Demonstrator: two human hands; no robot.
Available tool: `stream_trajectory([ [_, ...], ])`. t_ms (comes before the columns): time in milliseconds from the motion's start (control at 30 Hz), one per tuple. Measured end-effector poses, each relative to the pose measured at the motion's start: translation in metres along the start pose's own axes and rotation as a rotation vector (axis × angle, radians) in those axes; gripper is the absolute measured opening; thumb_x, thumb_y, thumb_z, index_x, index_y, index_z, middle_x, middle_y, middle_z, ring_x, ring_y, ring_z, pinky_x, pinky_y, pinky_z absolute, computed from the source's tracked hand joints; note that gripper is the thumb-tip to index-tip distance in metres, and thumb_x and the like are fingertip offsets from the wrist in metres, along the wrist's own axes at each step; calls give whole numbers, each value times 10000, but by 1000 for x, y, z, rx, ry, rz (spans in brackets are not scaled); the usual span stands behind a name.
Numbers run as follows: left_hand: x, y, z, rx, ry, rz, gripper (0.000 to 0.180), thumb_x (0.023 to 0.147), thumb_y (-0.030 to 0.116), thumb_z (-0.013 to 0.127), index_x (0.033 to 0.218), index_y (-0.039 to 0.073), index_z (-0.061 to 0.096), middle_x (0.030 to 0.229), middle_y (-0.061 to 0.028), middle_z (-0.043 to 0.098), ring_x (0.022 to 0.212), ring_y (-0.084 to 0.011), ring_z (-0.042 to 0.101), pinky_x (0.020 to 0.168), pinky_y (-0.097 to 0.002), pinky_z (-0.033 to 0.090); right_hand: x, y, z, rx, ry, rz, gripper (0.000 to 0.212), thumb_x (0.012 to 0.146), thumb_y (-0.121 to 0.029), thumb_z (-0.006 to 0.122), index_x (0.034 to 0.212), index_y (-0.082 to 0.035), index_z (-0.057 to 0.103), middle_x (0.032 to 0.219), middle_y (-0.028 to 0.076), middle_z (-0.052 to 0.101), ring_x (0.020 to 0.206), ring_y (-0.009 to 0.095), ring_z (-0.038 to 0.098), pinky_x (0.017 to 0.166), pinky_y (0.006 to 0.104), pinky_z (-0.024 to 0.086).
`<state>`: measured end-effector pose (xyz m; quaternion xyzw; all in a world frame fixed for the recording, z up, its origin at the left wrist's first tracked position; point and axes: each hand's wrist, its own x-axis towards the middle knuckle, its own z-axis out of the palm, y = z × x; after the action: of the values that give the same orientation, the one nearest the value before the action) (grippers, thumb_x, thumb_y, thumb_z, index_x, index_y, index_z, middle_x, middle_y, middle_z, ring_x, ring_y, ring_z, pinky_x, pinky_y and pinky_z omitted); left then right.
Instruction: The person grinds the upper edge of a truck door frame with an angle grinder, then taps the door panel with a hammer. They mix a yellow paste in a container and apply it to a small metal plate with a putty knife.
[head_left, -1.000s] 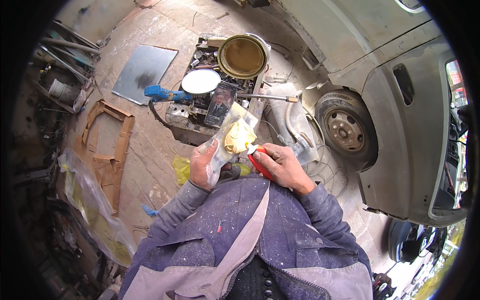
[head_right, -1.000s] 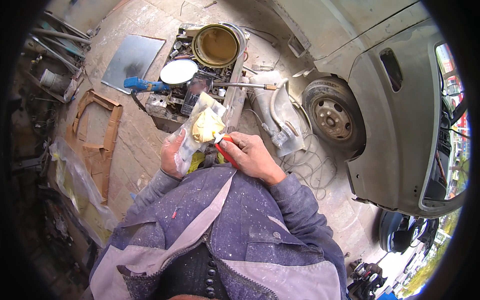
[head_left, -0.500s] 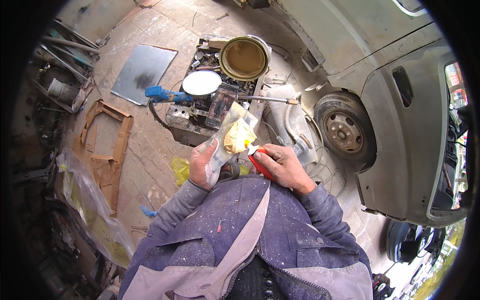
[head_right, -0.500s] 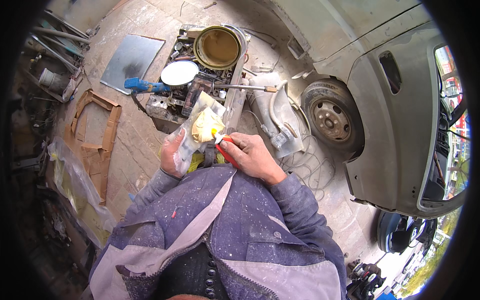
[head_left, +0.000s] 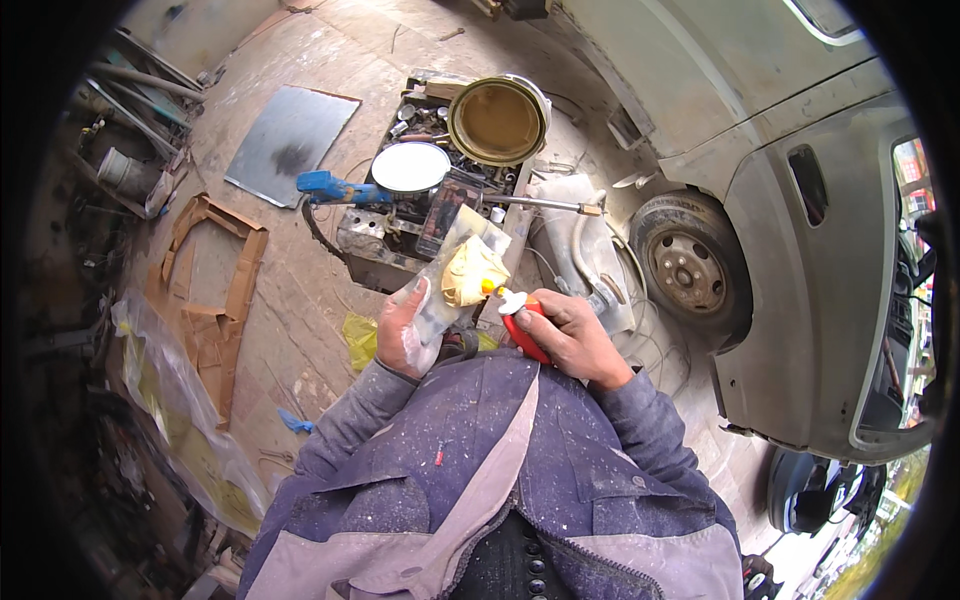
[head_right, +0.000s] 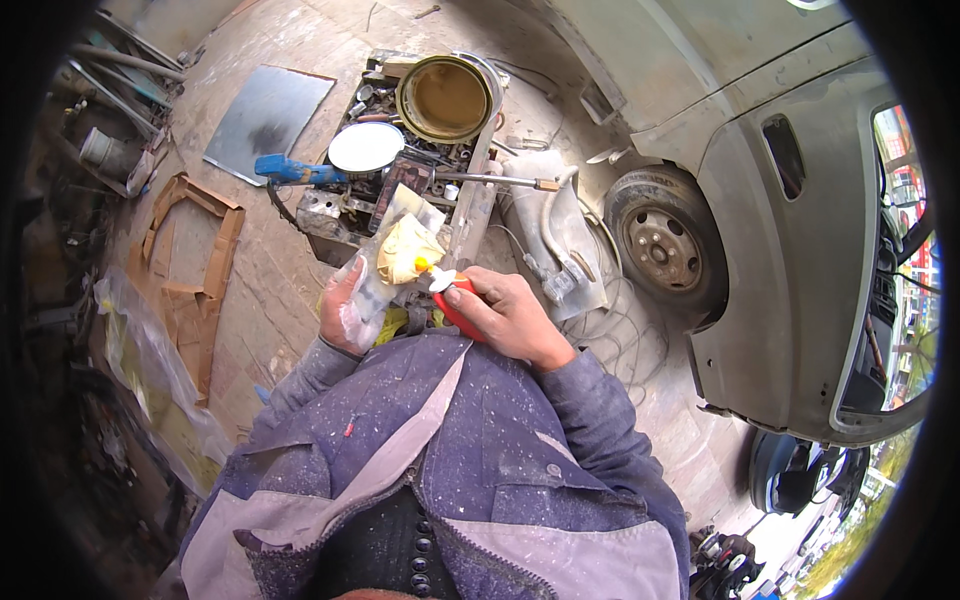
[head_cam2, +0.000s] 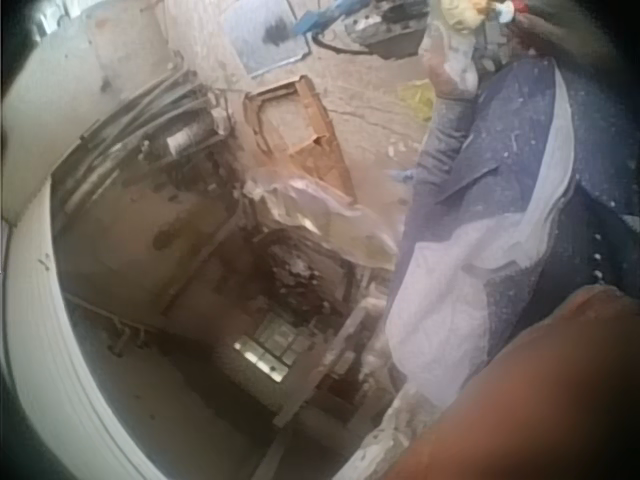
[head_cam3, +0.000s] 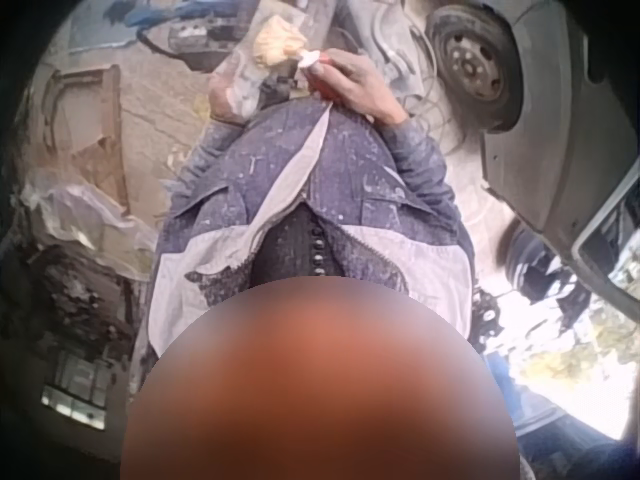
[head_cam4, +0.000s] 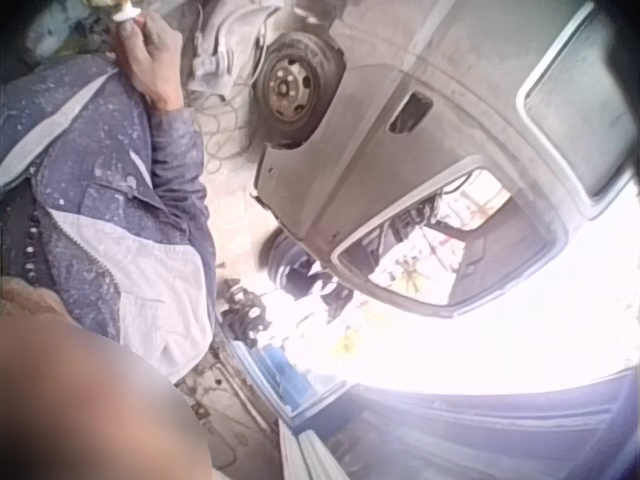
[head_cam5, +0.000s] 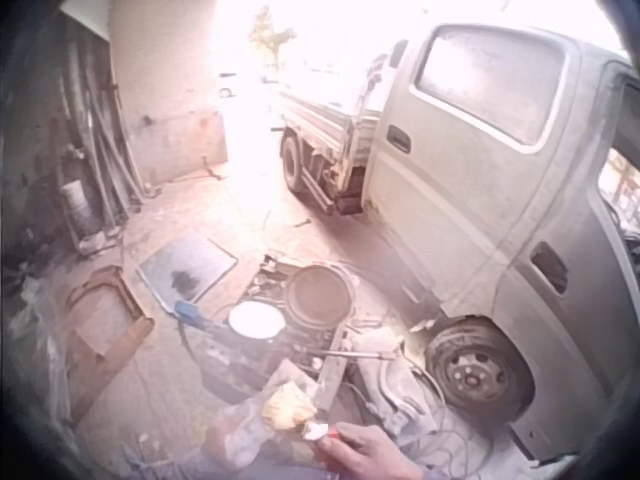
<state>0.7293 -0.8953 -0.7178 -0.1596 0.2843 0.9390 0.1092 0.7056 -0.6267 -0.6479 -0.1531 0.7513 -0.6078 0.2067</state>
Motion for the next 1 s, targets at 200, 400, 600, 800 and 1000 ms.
stream_trajectory([
  [200, -6, 12, -19, -75, 53, 72, 619, 1138, 366, 592, 1603, -28, 483, 1588, -196, 601, 1422, -347, 622, 1191, -472, 506, 30, 42, 0, 132, 312, 184, 289, 1166, -230, 606, 1280, 3, 735, 992, 1, 727, 894, 46, 635, 803, 259, 547],
  [400, -19, 23, -38, -72, 68, 165, 608, 1136, 362, 592, 1596, -25, 497, 1576, -183, 618, 1407, -352, 632, 1170, -473, 501, 98, 117, 3, 286, 437, 352, 311, 1117, -188, 669, 1329, 18, 767, 1105, 30, 784, 946, 92, 677, 852, 297, 556],
  [600, -31, 25, -49, -93, 92, 168, 597, 1140, 364, 590, 1589, -20, 507, 1569, -158, 631, 1410, -354, 630, 1164, -478, 498, 165, 160, 8, 358, 553, 341, 319, 1083, -189, 704, 1264, 63, 783, 1076, 66, 800, 927, 121, 685, 857, 319, 555],
  [800, -37, 27, -53, -151, 86, 157, 578, 1144, 364, 591, 1576, -14, 522, 1553, -179, 639, 1405, -359, 635, 1154, -489, 508, 193, 177, 13, 319, 616, 324, 376, 1063, -194, 731, 1280, 111, 765, 1100, 131, 814, 948, 142, 704, 882, 327, 562],
  [1000, -34, 26, -63, -145, 109, 119, 572, 1134, 354, 616, 1566, -11, 533, 1546, -185, 643, 1396, -368, 641, 1159, -506, 516, 180, 171, 18, 163, 544, 261, 448, 1088, -205, 720, 1433, 79, 694, 1247, 84, 783, 1006, 122, 692, 895, 286, 552],
])
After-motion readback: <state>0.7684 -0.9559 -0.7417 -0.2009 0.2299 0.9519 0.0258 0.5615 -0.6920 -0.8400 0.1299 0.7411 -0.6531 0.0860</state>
